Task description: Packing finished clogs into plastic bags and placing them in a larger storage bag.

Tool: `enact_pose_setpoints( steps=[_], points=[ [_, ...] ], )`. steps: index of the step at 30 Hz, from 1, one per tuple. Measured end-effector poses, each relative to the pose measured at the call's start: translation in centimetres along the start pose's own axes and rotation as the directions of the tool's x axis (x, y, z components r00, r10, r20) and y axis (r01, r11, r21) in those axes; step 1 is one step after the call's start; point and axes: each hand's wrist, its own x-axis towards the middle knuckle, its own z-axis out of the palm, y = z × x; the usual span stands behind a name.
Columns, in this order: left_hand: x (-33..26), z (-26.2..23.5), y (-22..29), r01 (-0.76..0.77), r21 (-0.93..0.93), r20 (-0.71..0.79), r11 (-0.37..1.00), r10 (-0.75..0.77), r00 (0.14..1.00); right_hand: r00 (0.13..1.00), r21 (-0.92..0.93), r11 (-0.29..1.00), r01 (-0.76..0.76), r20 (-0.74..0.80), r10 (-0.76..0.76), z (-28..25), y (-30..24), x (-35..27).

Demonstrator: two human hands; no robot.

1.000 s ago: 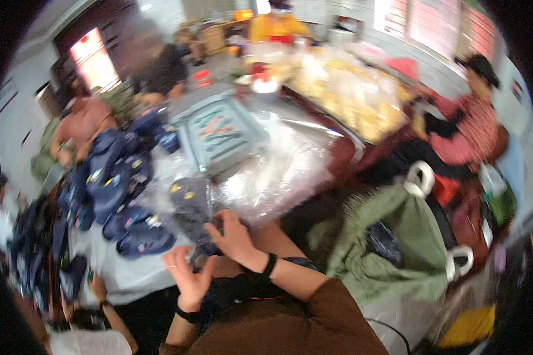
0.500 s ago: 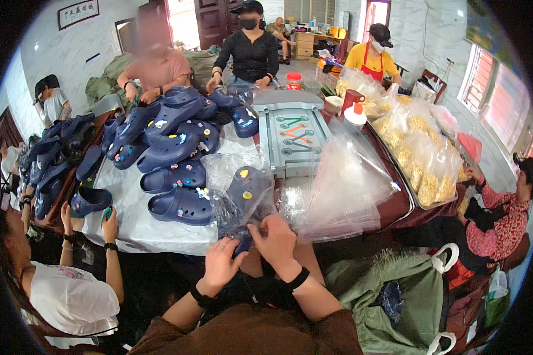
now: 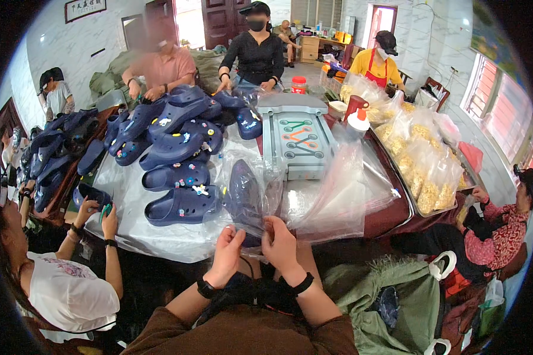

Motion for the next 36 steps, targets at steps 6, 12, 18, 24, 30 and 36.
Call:
enact_pose_setpoints(
  steps=[6, 12, 18, 24, 30, 36],
  points=[
    [1.2, -0.1, -3.1, 0.009, 0.193, 0.107, 0.981, -0.031, 0.994, 0.991, 0.039, 0.999, -0.004, 0.132, -0.001, -1.7, 0.5, -0.3],
    [1.2, -1.2, -2.5, -0.139, 0.286, 0.075, 0.948, 0.123, 0.99, 0.964, -0.167, 0.962, 0.214, 0.195, -0.181, -1.8, -1.9, -0.9],
    [-0.2, -4.7, 5.7, -0.497, 0.789, 0.316, 0.36, 0.455, 0.832, 0.98, -0.216, 0.97, 0.115, 0.183, -0.076, -0.4, 0.9, -0.3],
    [4.3, -13.5, 8.9, -0.159, 0.981, 0.188, -0.115, 0.781, 0.595, 0.98, -0.169, 0.978, 0.119, 0.175, -0.089, 0.0, 0.3, 0.2],
    [4.8, -18.7, 7.4, -0.053, 0.986, 0.115, -0.161, 0.407, 0.906, 0.974, -0.191, 0.964, 0.185, 0.169, -0.153, 1.4, 2.5, 2.1],
    [-1.4, -16.1, 10.3, -0.133, 0.984, 0.0, 0.118, 0.747, 0.665, 0.969, -0.154, 0.97, 0.186, 0.189, -0.156, 1.8, 2.0, 4.2]
  ],
)
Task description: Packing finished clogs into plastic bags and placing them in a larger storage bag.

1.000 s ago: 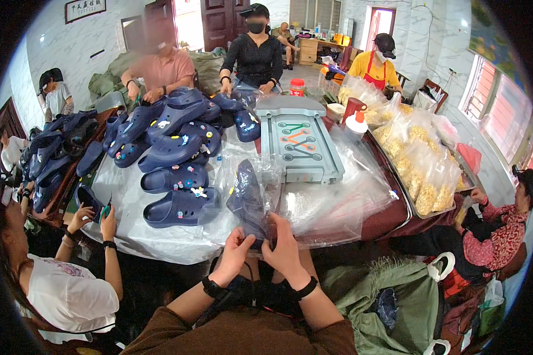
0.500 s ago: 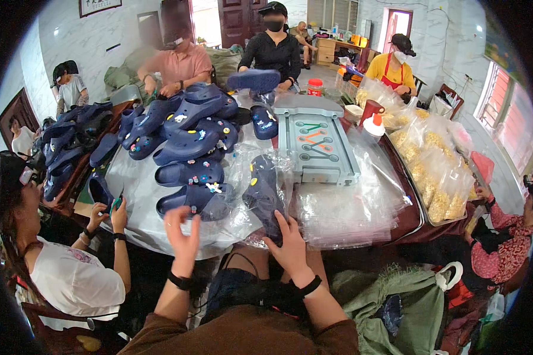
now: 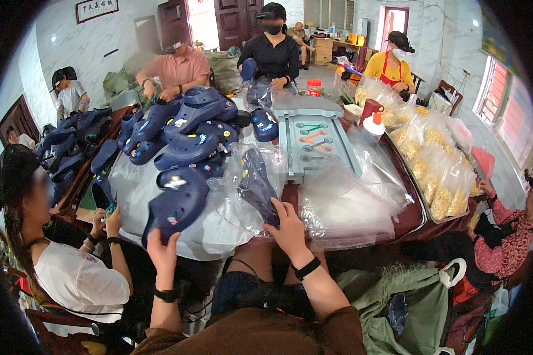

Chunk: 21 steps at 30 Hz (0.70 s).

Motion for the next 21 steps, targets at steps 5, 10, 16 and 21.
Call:
enact_pose_setpoints(
  steps=[5, 10, 16, 21],
  points=[
    [1.8, -3.6, 3.2, 0.303, -0.511, 0.161, 0.804, -0.257, 0.953, 0.99, 0.166, 0.984, 0.067, 0.112, -0.086, -0.2, 0.1, 1.0],
    [-0.4, -3.6, 4.2, 0.426, -0.694, 0.419, 0.581, -0.156, 0.894, 0.97, 0.392, 0.892, -0.224, 0.175, 0.167, 0.7, 0.3, 0.7],
    [-1.9, 0.0, 9.5, 0.652, -0.678, 0.7, 0.339, 0.029, 0.713, 0.971, 0.351, 0.909, -0.224, 0.002, 0.238, 1.2, 3.2, -0.4],
    [-4.3, 5.9, 14.3, 0.776, -0.626, 0.779, 0.073, 0.036, 0.625, 0.941, 0.468, 0.865, -0.181, -0.172, 0.291, -0.6, 2.1, -3.1]
  ],
)
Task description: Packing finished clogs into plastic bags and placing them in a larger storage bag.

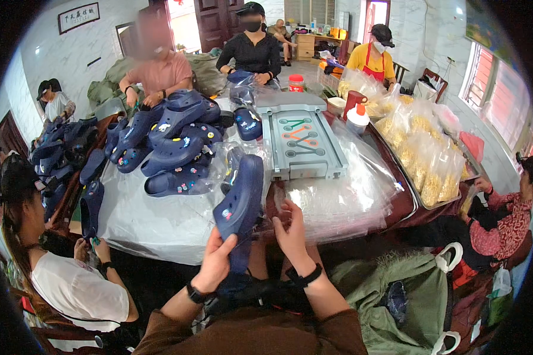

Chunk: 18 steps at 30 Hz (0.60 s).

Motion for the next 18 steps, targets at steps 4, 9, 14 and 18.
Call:
enact_pose_setpoints(
  steps=[4, 9, 14, 18],
  points=[
    [2.8, 4.0, -2.0, 0.02, -0.199, 0.036, 0.98, -0.013, 0.999, 0.976, 0.115, 0.99, 0.08, 0.192, -0.102, -3.1, -6.1, -3.1],
    [3.2, 6.8, -2.7, 0.183, -0.246, 0.152, 0.952, -0.149, 0.977, 0.936, -0.461, 0.83, 0.313, 0.296, -0.189, -4.0, -10.8, -5.9],
    [3.1, 6.0, -3.6, 0.104, 0.187, 0.454, 0.977, -0.18, 0.873, 0.992, -0.311, 0.943, 0.123, 0.036, -0.117, -5.8, -5.2, -5.2],
    [3.4, 3.2, -0.8, -0.264, 0.716, 0.12, 0.646, 0.258, 0.959, 0.982, 0.39, 0.903, -0.181, 0.019, 0.188, -7.3, -2.9, -5.0]
  ],
)
